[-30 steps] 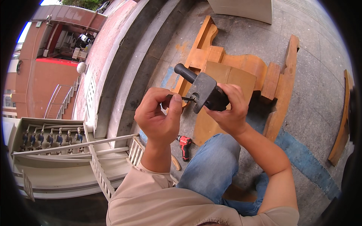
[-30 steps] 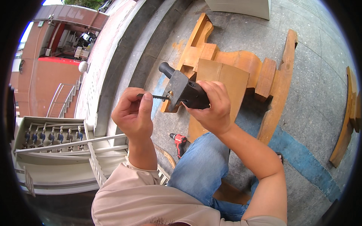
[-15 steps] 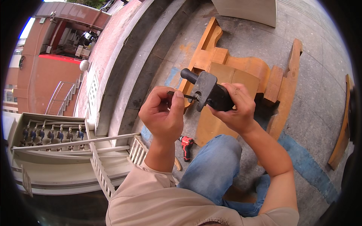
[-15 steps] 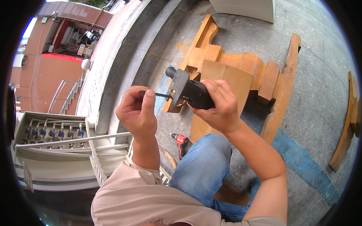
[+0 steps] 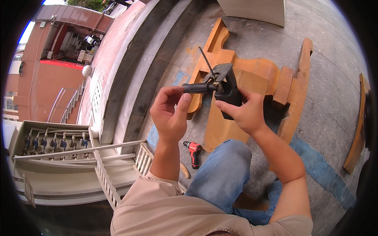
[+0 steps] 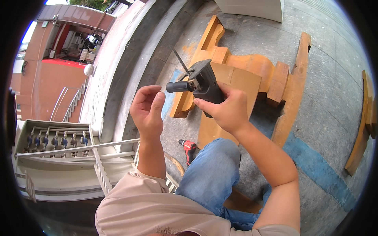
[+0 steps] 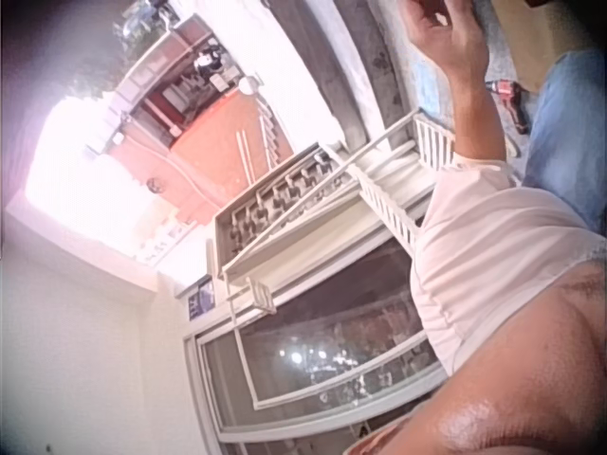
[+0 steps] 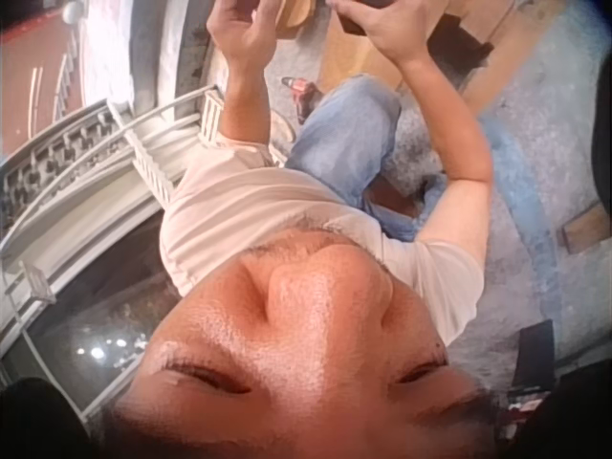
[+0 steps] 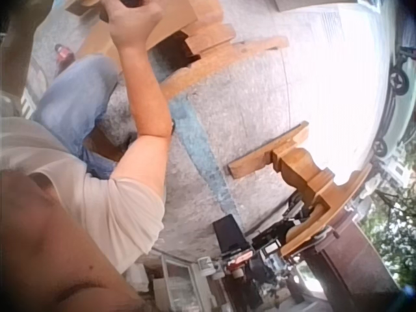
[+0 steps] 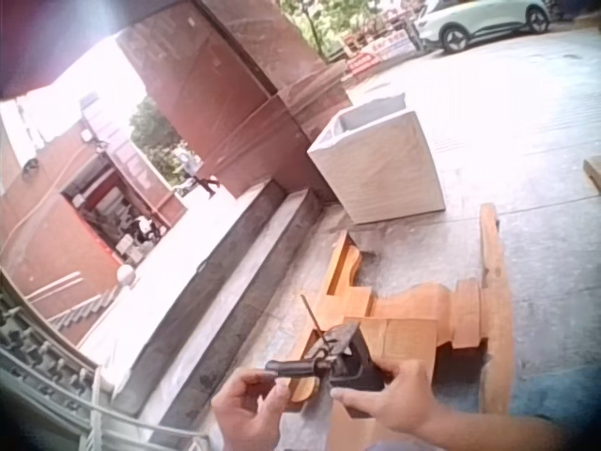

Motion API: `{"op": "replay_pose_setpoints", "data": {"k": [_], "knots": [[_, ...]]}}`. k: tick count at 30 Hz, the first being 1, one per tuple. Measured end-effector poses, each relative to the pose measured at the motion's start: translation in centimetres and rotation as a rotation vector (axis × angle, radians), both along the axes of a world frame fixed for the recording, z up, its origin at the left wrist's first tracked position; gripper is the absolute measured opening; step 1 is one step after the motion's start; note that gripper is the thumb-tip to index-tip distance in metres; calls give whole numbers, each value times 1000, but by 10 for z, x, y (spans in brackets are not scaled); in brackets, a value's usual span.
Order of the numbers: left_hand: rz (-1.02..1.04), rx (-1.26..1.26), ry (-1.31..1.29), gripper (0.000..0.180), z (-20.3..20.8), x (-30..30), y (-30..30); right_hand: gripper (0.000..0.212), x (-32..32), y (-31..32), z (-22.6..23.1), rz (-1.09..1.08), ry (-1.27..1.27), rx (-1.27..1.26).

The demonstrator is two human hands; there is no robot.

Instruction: The person saws through a piece of wood by hand and then uses a power drill with a saw attachment to continue cutting the wood.

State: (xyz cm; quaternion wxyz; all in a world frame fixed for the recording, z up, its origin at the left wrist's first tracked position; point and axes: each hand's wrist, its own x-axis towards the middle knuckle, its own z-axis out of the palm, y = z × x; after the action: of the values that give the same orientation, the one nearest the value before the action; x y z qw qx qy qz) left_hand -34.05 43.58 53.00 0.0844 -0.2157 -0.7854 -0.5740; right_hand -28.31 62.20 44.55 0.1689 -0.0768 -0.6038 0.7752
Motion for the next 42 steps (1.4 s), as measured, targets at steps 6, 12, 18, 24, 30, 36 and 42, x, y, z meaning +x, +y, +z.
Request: {"op": "replay_pose_setpoints", "data": {"k": [6, 12, 18, 24, 30, 36, 42], "knots": [[9, 17, -103, 12, -52, 24, -5, 23, -3, 2, -8, 172, -55, -398], [-86, 111, -219, 19, -88, 60, 14, 18, -5, -12, -2, 156, -15, -772], [-80, 150, -288, 24, -93, 56, 14, 25, -4, -19, -9, 132, 34, -835], [-97, 163, -93, 15, -103, 49, 12, 35, 2, -22, -6, 195, 93, -855], [-221, 205, -66, 19, -102, 48, 6, 51, 9, -15, -1, 359, 83, -856], [-182, 470, -224, 28, -97, 55, 16, 67, 8, -18, 3, 353, 197, -866], [-134, 202, 154, 10, -89, 51, 13, 75, 5, -16, 0, 405, 250, -836]]}}
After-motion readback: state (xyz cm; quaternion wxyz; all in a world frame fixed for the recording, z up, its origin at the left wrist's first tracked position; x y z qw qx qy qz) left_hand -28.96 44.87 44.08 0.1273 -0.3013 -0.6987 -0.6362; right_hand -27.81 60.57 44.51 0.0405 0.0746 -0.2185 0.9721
